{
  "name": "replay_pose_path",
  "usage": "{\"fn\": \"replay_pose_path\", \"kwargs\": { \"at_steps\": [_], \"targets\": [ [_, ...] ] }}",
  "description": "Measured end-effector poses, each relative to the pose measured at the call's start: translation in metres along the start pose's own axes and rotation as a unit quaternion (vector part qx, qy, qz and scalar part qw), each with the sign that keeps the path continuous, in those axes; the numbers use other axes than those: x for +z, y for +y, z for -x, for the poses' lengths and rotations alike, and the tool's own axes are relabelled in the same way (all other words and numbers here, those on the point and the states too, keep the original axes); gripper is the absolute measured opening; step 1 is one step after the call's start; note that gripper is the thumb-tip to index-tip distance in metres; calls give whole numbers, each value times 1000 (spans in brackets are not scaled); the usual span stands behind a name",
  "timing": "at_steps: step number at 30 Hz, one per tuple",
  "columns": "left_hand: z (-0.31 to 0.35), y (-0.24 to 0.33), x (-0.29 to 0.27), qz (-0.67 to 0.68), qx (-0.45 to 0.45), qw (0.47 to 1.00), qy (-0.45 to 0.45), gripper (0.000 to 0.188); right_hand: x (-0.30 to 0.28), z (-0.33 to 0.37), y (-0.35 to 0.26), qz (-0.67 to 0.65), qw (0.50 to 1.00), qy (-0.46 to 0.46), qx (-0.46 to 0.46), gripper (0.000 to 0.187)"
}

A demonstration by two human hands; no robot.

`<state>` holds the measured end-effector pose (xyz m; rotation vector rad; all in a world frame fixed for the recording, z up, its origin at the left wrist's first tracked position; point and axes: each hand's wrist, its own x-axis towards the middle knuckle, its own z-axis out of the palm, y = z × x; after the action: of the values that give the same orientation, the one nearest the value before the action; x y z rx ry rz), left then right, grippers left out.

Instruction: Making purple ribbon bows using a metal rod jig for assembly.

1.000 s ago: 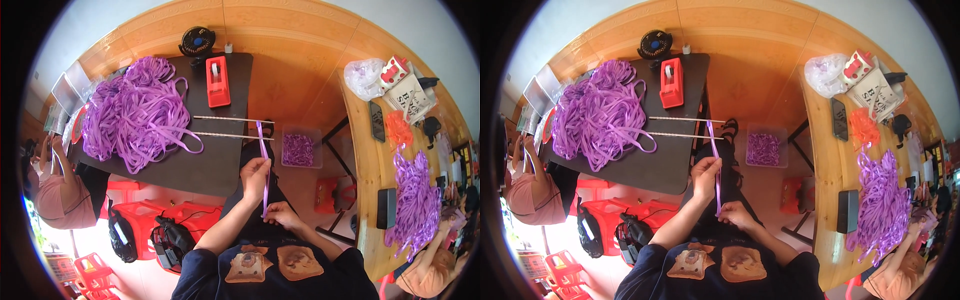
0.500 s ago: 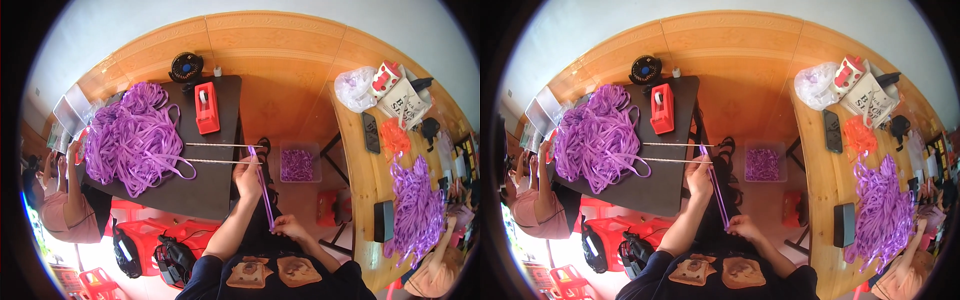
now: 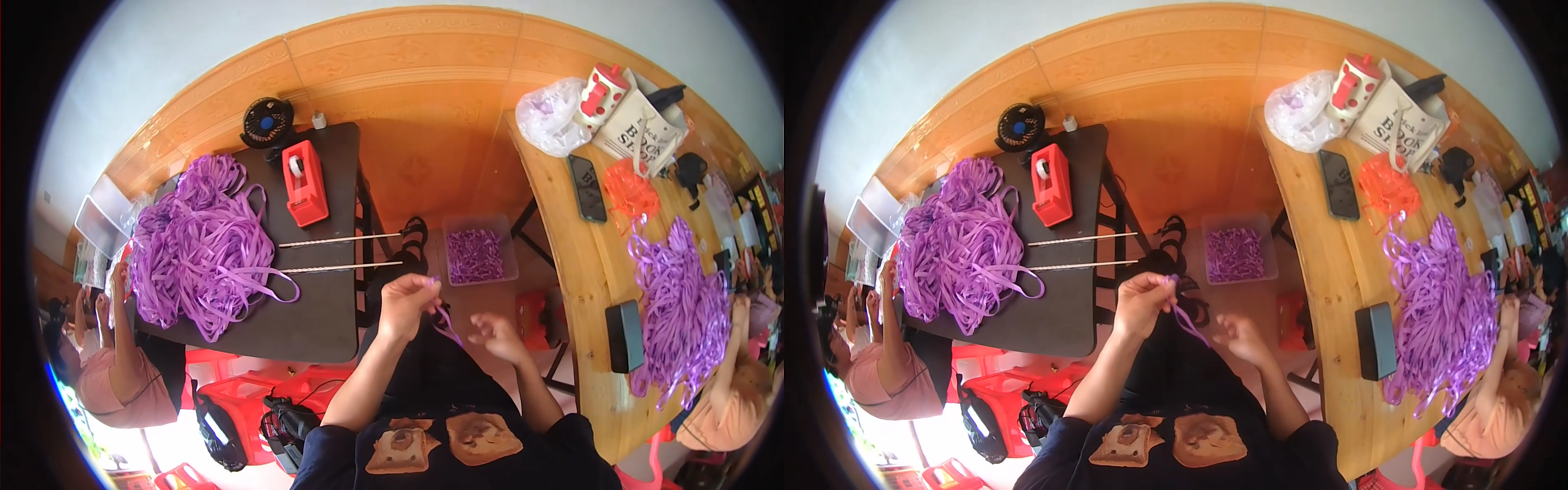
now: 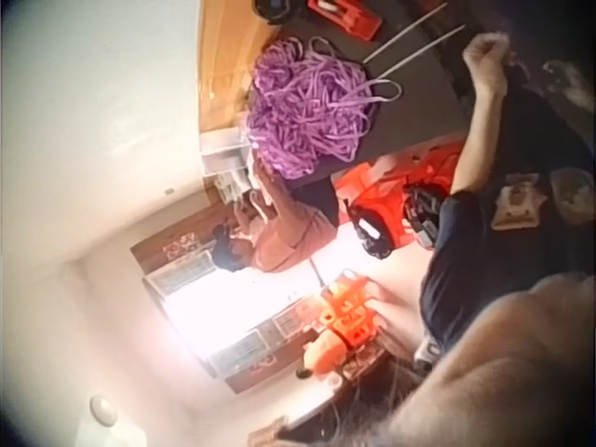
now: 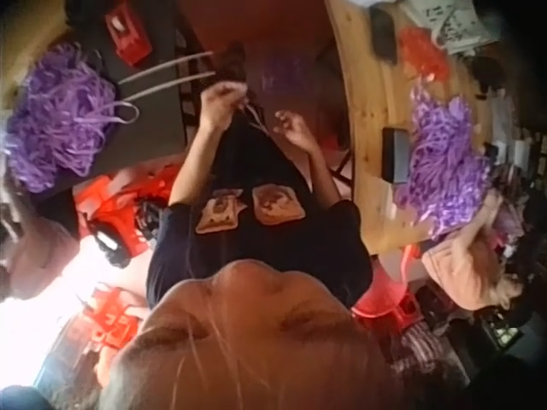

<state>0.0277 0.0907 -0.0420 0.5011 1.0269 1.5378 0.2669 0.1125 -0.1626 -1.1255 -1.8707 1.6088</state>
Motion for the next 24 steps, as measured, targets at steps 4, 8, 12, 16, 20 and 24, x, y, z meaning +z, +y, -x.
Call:
{"fn": "replay_pose_path", "kwargs": {
  "at_steps": [4,8,12,16,20,24],
  "targets": [
    [35,2,-3,-23,-72,994,-80,4,-6,-23,-119,-274,952,-67,-116,59],
    [53,8,-7,-23,-99,992,-81,6,2,-41,-127,-242,946,-148,-159,38],
    [65,10,-13,-17,-120,990,-75,7,3,-39,-131,-254,941,-174,-137,11],
    [67,9,-17,47,-215,968,-117,14,1,-33,-137,-231,942,-158,-186,14],
    [64,9,-19,93,-281,942,-160,22,0,-30,-150,-180,943,-163,-227,14],
    [64,10,-22,128,-300,924,-201,25,-3,-28,-156,-157,941,-176,-243,13]
  ]
}}
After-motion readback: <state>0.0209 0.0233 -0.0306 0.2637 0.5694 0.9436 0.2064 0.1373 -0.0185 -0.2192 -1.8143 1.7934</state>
